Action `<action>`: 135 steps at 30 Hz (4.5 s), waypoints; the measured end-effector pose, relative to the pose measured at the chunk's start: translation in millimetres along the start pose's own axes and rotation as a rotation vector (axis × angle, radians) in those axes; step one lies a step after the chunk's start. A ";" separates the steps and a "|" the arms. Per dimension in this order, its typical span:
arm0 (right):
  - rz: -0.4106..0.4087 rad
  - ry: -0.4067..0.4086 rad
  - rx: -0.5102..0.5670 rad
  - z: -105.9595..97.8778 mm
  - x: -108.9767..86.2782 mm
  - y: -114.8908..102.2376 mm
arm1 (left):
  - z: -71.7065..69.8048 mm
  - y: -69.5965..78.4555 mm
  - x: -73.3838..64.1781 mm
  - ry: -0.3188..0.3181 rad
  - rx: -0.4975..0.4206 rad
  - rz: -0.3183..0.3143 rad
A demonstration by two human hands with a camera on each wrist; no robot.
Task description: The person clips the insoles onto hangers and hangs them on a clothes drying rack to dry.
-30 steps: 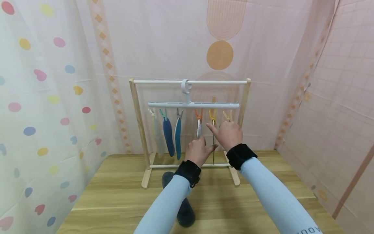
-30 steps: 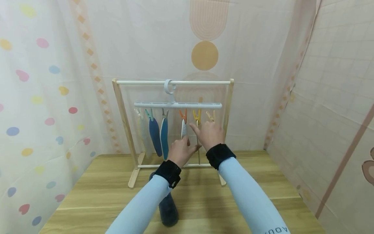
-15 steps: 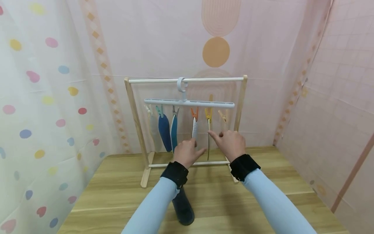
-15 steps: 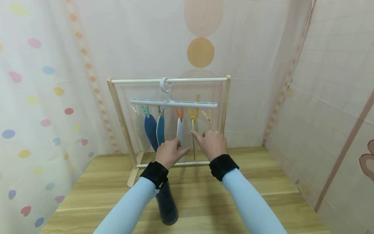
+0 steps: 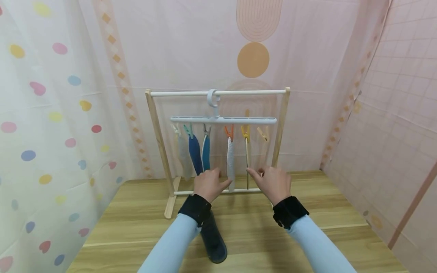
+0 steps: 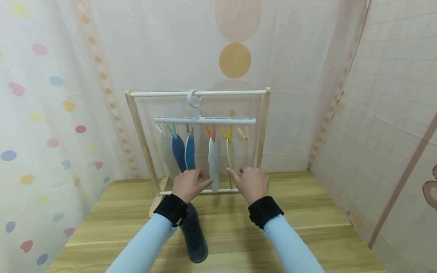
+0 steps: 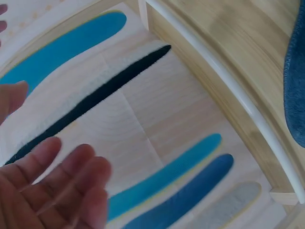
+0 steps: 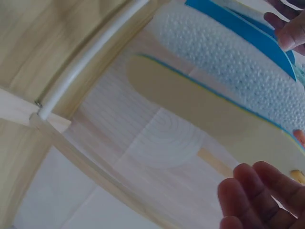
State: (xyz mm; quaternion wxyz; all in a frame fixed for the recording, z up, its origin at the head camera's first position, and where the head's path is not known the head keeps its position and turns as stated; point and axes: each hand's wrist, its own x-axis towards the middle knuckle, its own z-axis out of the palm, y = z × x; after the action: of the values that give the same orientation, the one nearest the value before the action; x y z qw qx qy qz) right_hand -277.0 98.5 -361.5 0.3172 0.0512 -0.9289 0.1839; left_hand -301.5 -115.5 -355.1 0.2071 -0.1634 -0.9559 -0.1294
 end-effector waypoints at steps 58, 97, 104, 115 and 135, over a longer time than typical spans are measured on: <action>0.088 -0.539 0.078 43.4 -97.3 10.5 | 66.0 -80.4 -81.6 -0.350 0.200 -0.418; 0.092 -0.510 0.076 50.4 -105.6 15.3 | 90.9 -76.4 -72.8 -0.389 0.137 -0.315; 0.089 -0.517 0.083 48.9 -104.1 15.6 | 90.6 -72.8 -69.6 -0.418 0.108 -0.338; 0.080 -0.503 0.083 47.7 -103.7 14.1 | 93.9 -75.7 -66.7 -0.422 0.011 -0.329; 0.103 -0.513 0.075 41.6 -105.5 13.9 | 80.6 -65.3 -73.9 -0.343 -0.056 -0.310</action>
State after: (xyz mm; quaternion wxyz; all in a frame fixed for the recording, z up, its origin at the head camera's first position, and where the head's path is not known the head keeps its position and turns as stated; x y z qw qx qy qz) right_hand -220.0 93.5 -460.4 0.0596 0.0603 -0.9729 0.2151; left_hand -290.4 -168.9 -470.3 0.0149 -0.0400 -0.9868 -0.1562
